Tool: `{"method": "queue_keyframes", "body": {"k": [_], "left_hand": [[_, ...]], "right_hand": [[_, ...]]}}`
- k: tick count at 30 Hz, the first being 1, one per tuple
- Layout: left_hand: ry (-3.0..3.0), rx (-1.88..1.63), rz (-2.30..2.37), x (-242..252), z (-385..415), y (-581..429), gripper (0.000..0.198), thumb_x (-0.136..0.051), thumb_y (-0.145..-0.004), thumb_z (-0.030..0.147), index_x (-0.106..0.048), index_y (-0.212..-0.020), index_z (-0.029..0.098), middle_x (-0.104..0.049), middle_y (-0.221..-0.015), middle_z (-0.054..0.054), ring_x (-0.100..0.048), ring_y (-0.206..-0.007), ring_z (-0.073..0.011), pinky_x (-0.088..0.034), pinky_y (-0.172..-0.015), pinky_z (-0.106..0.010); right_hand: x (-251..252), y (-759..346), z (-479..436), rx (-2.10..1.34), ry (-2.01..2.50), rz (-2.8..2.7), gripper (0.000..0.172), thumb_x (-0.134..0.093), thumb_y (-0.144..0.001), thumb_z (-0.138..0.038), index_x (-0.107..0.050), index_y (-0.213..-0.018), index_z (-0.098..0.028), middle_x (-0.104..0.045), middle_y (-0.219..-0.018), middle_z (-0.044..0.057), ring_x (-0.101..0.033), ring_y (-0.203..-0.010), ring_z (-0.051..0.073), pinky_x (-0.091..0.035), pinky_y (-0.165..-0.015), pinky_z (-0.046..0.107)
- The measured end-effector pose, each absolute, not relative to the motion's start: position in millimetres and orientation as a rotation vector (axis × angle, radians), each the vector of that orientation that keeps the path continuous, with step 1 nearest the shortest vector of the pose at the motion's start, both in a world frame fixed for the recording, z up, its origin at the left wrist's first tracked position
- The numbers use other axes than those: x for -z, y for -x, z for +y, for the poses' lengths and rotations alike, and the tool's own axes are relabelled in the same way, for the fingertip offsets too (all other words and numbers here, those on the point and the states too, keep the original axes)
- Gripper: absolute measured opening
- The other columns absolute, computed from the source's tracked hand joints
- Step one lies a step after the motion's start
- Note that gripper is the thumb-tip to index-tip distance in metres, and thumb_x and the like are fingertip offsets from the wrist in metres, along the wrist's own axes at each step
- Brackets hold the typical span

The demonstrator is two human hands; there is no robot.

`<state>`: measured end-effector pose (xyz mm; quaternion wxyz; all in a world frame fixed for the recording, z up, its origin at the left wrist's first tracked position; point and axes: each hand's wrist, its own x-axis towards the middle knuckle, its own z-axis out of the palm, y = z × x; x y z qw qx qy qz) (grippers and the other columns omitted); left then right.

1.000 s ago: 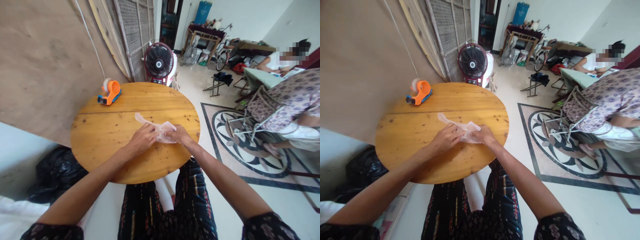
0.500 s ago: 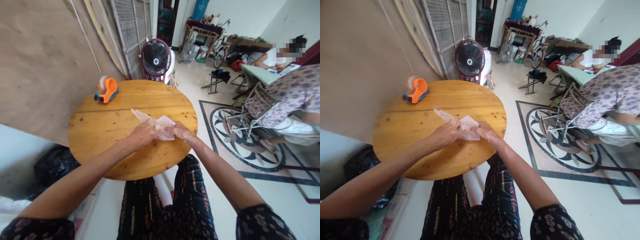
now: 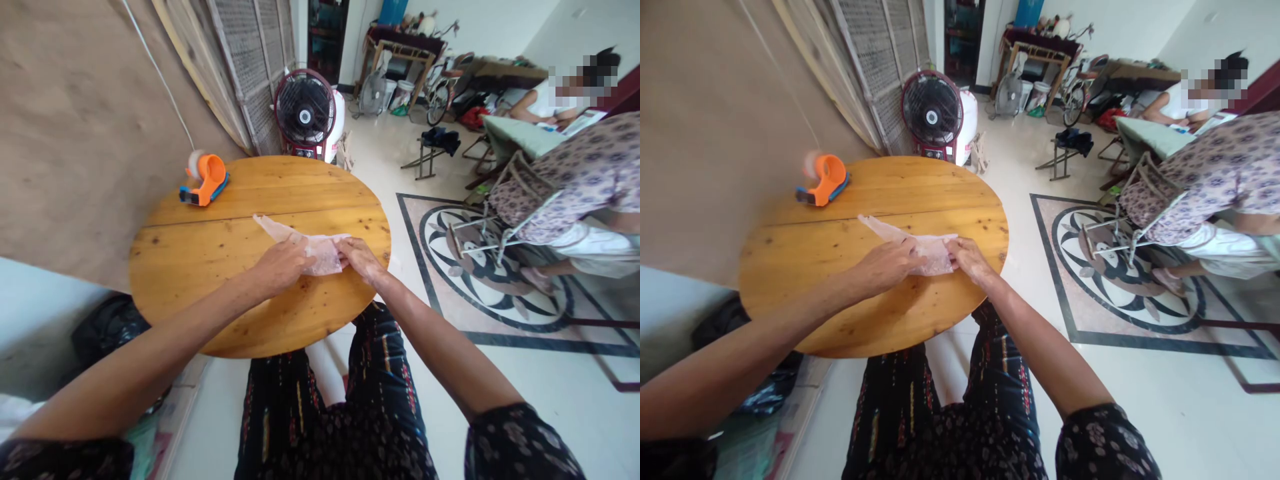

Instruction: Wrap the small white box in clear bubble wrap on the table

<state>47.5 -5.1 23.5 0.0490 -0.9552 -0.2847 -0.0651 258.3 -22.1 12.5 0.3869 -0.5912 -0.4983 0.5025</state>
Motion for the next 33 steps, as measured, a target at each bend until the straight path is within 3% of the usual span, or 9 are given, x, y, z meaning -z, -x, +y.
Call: {"method": "queue_keyframes", "body": {"k": [5, 11, 16, 21, 27, 33], "left_hand": [[2.872, 0.155, -0.867, -23, -5, -48, 0.035, -0.044, -0.087, 0.01, -0.07, -0.108, 0.023, -0.052, -0.091, -0.01, -0.053, -0.085, -0.0234, -0.044, -0.075, -0.037], [2.87, 0.166, -0.805, -24, -4, -50, 0.028, -0.046, -0.088, 0.01, -0.072, -0.094, 0.017, -0.054, -0.083, -0.01, -0.051, -0.087, -0.0253, -0.043, -0.08, -0.041], [2.887, 0.197, -0.844, -26, -5, -51, 0.024, -0.05, -0.085, 0.009, -0.072, -0.091, 0.016, -0.055, -0.09, -0.011, -0.052, -0.093, -0.0266, -0.044, -0.08, -0.04], [2.901, 0.157, -0.873, -24, -5, -51, 0.028, -0.044, -0.089, 0.013, -0.072, -0.093, 0.017, -0.053, -0.091, -0.012, -0.051, -0.094, -0.0285, -0.044, -0.077, -0.04], [2.894, 0.08, -0.856, -27, -5, -51, 0.03, -0.044, -0.089, 0.012, -0.072, -0.095, 0.018, -0.054, -0.091, -0.013, -0.052, -0.093, -0.0288, -0.043, -0.077, -0.041], [2.881, 0.057, -0.853, -34, -9, -51, 0.034, -0.044, -0.087, 0.007, -0.071, -0.103, 0.019, -0.056, -0.096, -0.015, -0.05, -0.097, -0.0299, -0.042, -0.076, -0.039]], "right_hand": [[-11, -263, -18, -1.359, 1.457, -1.236, 0.018, -0.065, -0.073, -0.032, -0.058, -0.075, -0.016, -0.065, -0.067, 0.003, -0.06, -0.058, 0.013, -0.046, -0.048, 0.019], [-11, -259, -7, -1.194, 1.517, -1.207, 0.015, -0.056, -0.076, -0.028, -0.055, -0.065, -0.017, -0.058, -0.058, 0.0, -0.051, -0.049, 0.009, -0.038, -0.042, 0.017], [-13, -258, -11, -1.097, 1.546, -1.274, 0.015, -0.055, -0.076, -0.03, -0.06, -0.072, -0.016, -0.057, -0.059, -0.002, -0.049, -0.051, 0.009, -0.036, -0.046, 0.019], [-10, -269, -21, -1.047, 1.587, -1.67, 0.029, -0.062, -0.076, -0.043, -0.065, -0.077, -0.015, -0.064, -0.073, 0.002, -0.054, -0.064, 0.012, -0.041, -0.061, 0.023], [-5, -262, -22, -0.83, 1.814, -1.876, 0.029, -0.059, -0.078, -0.038, -0.052, -0.06, -0.017, -0.047, -0.056, -0.005, -0.043, -0.054, 0.009, -0.027, -0.051, 0.022], [1, -250, -27, -0.707, 1.634, -1.792, 0.03, -0.05, -0.085, -0.036, -0.042, -0.062, -0.019, -0.045, -0.058, -0.005, -0.042, -0.055, 0.009, -0.028, -0.051, 0.022]]}}
